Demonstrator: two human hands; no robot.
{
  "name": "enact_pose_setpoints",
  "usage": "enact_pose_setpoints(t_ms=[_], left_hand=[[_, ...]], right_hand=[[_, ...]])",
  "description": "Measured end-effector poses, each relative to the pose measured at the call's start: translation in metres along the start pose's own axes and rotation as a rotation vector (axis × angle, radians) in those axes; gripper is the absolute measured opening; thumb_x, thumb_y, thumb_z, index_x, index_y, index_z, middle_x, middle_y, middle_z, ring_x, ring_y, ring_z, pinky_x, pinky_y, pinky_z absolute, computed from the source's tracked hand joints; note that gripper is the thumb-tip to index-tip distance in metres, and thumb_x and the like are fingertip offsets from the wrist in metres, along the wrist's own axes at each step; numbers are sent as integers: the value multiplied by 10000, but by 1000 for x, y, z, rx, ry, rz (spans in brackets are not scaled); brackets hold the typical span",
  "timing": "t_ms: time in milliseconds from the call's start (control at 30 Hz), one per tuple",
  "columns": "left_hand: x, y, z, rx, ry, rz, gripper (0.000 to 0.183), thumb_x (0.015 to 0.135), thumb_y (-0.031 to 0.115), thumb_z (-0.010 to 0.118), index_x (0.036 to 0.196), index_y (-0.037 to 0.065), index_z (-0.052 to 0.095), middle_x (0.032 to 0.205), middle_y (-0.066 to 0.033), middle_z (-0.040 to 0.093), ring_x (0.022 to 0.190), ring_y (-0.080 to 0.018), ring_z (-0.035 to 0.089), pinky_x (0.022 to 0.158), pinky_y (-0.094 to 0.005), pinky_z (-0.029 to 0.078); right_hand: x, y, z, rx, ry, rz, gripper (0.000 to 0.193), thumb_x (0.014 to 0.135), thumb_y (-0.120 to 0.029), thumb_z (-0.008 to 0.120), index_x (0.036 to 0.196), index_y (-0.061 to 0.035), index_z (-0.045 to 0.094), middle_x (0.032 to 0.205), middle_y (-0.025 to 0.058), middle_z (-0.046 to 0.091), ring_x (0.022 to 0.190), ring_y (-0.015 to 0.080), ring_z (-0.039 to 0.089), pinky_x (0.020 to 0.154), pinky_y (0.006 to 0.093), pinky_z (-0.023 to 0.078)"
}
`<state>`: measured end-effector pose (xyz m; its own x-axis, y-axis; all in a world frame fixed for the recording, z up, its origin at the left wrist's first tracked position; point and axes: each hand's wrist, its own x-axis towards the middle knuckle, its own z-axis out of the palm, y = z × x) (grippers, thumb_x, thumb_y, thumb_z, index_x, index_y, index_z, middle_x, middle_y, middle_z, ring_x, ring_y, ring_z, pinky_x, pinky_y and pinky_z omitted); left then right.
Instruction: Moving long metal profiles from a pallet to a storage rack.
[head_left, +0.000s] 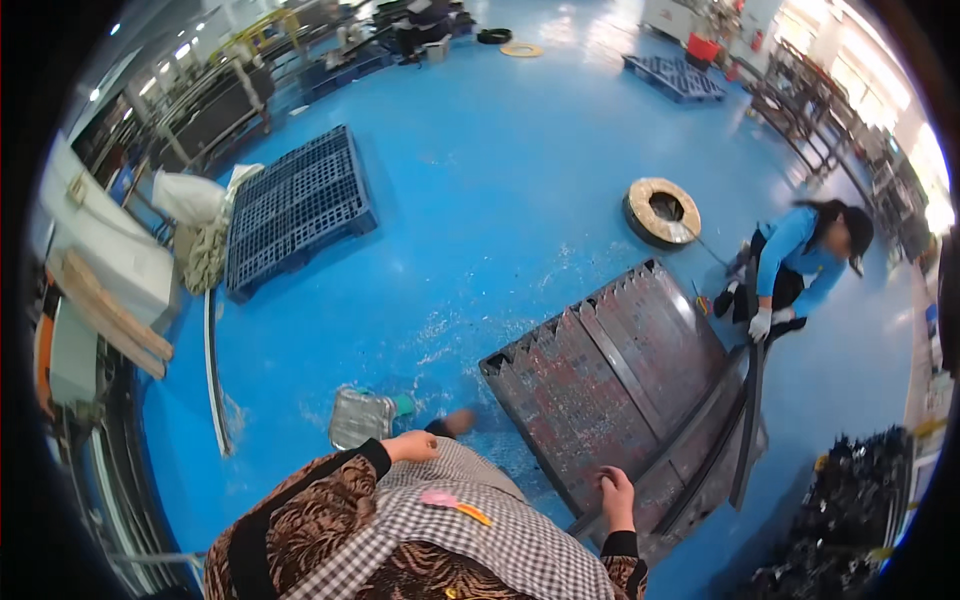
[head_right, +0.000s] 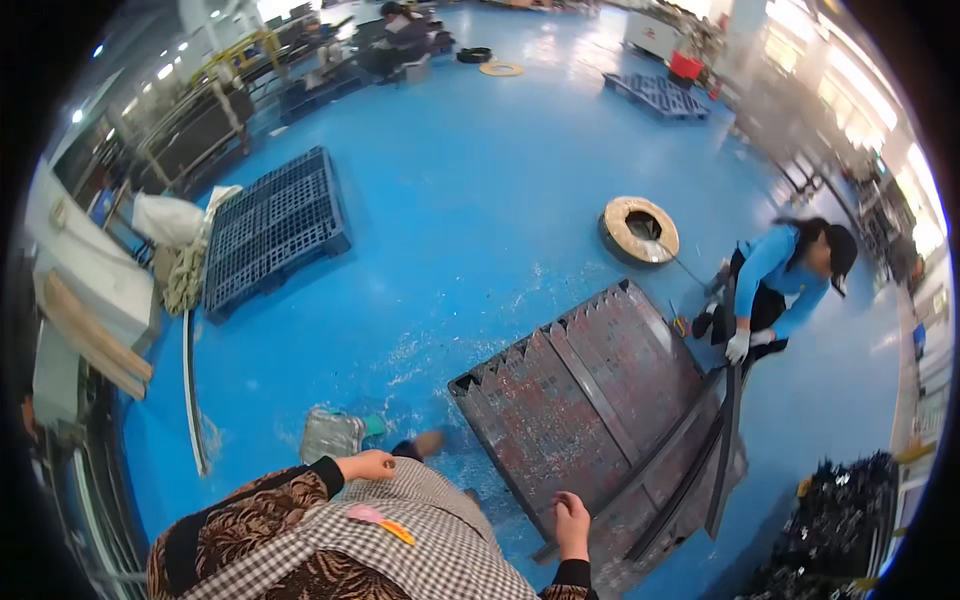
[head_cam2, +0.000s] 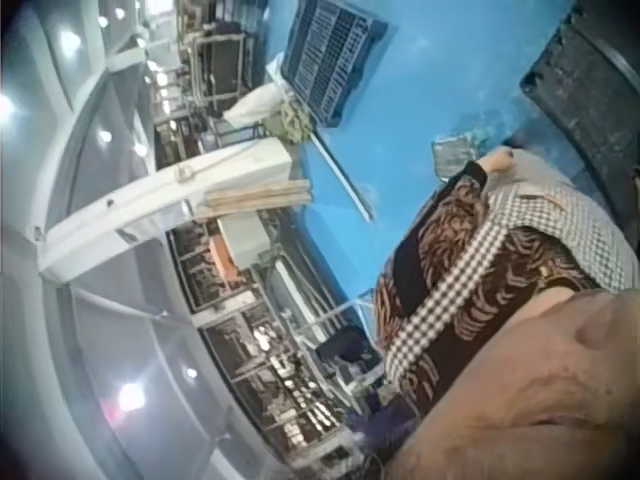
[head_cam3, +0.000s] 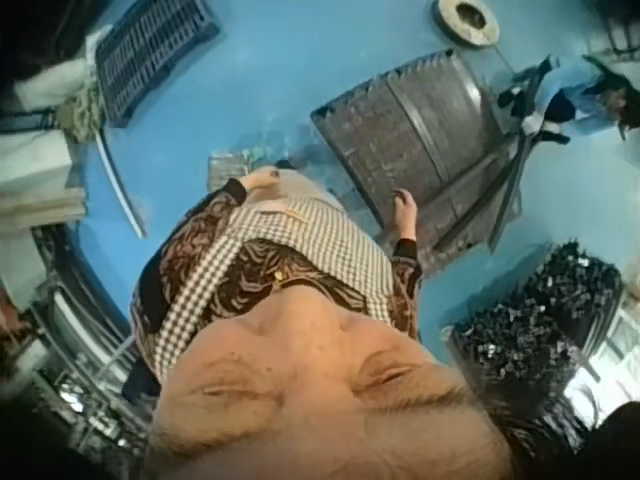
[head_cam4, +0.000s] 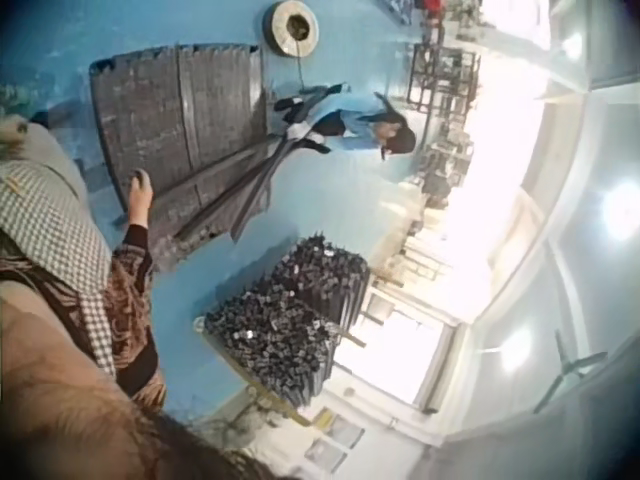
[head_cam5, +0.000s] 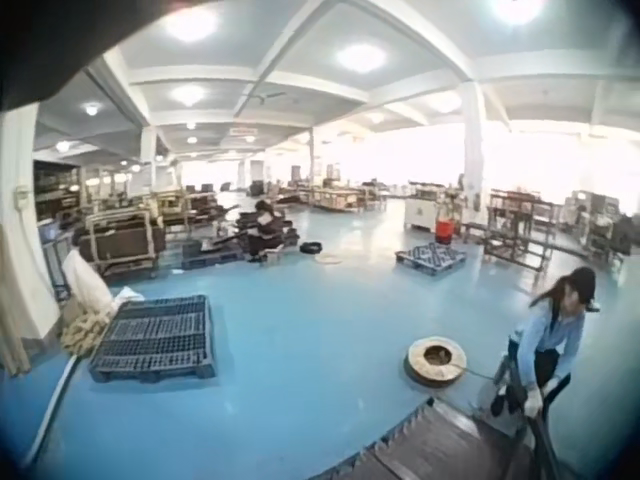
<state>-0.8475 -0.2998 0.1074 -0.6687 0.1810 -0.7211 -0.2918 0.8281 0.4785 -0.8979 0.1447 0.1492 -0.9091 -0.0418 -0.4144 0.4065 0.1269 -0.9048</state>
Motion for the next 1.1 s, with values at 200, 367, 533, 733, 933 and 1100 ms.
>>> enact_pose_setpoints(t_ms=[200, 367, 533, 733, 933, 1100], left_hand=[[108, 12, -99, 485, -477, 228, 403, 838, 384, 515, 963, 15, 617, 911, -122, 639, 760, -301, 587, 708, -391, 456], [161, 29, -98, 676, -755, 561, 443, 799, 451, 536, 989, 66, 644, 893, -84, 657, 793, -287, 595, 735, -374, 455], [160, 63, -67, 1139, -1167, 568, 442, 810, 465, 517, 925, 67, 671, 841, -86, 661, 765, -286, 593, 736, -374, 453], [198, 72, -9, 1222, -1377, 420, 437, 787, 473, 530, 817, 64, 679, 777, -81, 655, 699, -294, 584, 681, -388, 459], [249, -7, 118, 852, -632, 644, 226, 743, 248, 608, 837, 42, 596, 693, -93, 591, 596, -298, 545, 575, -368, 440], [211, -89, 174, 897, -951, 784, 335, 749, 280, 603, 999, 60, 560, 913, -117, 606, 780, -304, 577, 673, -384, 466]], right_hand=[[-99, 58, 19, -911, 401, 483, 266, 760, -183, 488, 932, -13, 597, 915, 177, 633, 808, 378, 573, 715, 410, 463], [-178, 151, 152, -434, 410, 749, 332, 753, -293, 517, 961, -56, 621, 948, 161, 637, 845, 375, 579, 719, 418, 465], [-121, 136, 205, -273, 301, 911, 319, 761, -275, 513, 973, -58, 608, 947, 164, 632, 838, 377, 578, 711, 422, 466], [-75, 276, 183, -354, 669, 752, 243, 773, -221, 499, 925, -39, 553, 874, 203, 607, 779, 409, 560, 668, 460, 457], [-21, 386, 35, -889, 1265, 711, 398, 716, -263, 641, 1015, -32, 516, 936, 148, 565, 840, 332, 557, 718, 429, 469], [-17, 412, -7, -775, 997, 490, 300, 694, -272, 598, 818, 1, 581, 720, 182, 605, 639, 363, 582, 628, 422, 465]])
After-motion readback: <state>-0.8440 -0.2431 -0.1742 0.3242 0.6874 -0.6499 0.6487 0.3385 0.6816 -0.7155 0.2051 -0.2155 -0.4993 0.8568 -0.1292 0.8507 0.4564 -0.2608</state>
